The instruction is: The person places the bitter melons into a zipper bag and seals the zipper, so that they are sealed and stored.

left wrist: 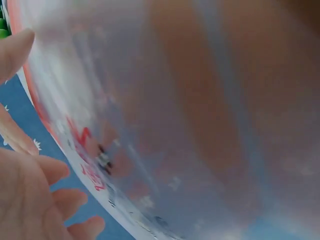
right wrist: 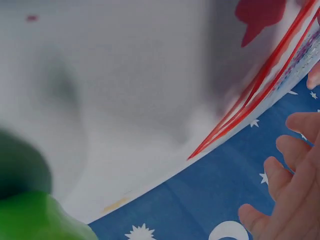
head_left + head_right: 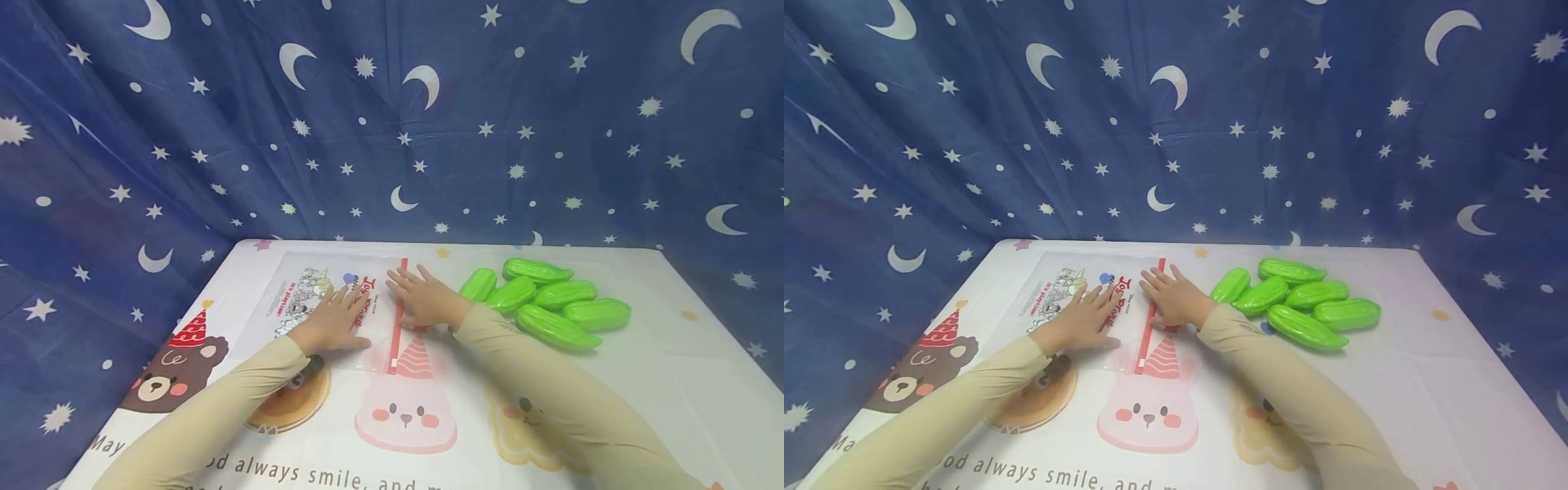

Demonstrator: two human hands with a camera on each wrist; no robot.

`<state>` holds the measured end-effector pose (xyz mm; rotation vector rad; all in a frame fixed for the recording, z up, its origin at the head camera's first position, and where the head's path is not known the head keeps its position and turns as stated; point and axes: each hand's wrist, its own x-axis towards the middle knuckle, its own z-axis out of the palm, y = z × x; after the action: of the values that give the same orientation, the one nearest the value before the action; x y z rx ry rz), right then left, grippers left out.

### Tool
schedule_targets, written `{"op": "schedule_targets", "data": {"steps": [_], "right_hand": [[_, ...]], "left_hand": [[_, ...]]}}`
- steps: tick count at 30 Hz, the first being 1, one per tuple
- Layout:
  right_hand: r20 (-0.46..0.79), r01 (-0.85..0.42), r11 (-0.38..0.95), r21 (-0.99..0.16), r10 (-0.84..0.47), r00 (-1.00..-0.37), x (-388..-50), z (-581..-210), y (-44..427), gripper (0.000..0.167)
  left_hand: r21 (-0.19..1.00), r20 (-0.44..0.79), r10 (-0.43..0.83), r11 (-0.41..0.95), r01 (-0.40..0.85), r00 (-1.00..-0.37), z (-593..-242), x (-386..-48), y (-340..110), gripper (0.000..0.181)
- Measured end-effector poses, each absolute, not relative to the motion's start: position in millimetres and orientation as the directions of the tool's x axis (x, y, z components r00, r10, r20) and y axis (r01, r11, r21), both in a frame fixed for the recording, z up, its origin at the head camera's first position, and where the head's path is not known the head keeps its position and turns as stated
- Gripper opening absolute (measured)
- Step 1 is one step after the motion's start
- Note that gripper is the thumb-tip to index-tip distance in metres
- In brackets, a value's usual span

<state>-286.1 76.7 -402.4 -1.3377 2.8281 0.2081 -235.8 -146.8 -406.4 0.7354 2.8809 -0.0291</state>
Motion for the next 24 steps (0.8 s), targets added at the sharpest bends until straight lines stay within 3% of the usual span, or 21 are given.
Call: {"op": "schedule_targets", "data": {"steps": [8,24], "right_hand": [[-0.133,-0.76,0.638,0.122,-0.748,-0.65,-290.3,-405.5,77.1,0.071],[-0.162,-0.811,0.578,0.086,-0.796,-0.584,-291.0,-413.2,66.8,0.061]], "left_hand": [[0.04,-0.277,0.436,0.895,0.443,-0.856,-411.5,-234.3,-157.5,0.087],[0.144,-0.295,0.483,0.876,0.461,-0.825,-414.2,-222.9,-172.1,0.088]]}}
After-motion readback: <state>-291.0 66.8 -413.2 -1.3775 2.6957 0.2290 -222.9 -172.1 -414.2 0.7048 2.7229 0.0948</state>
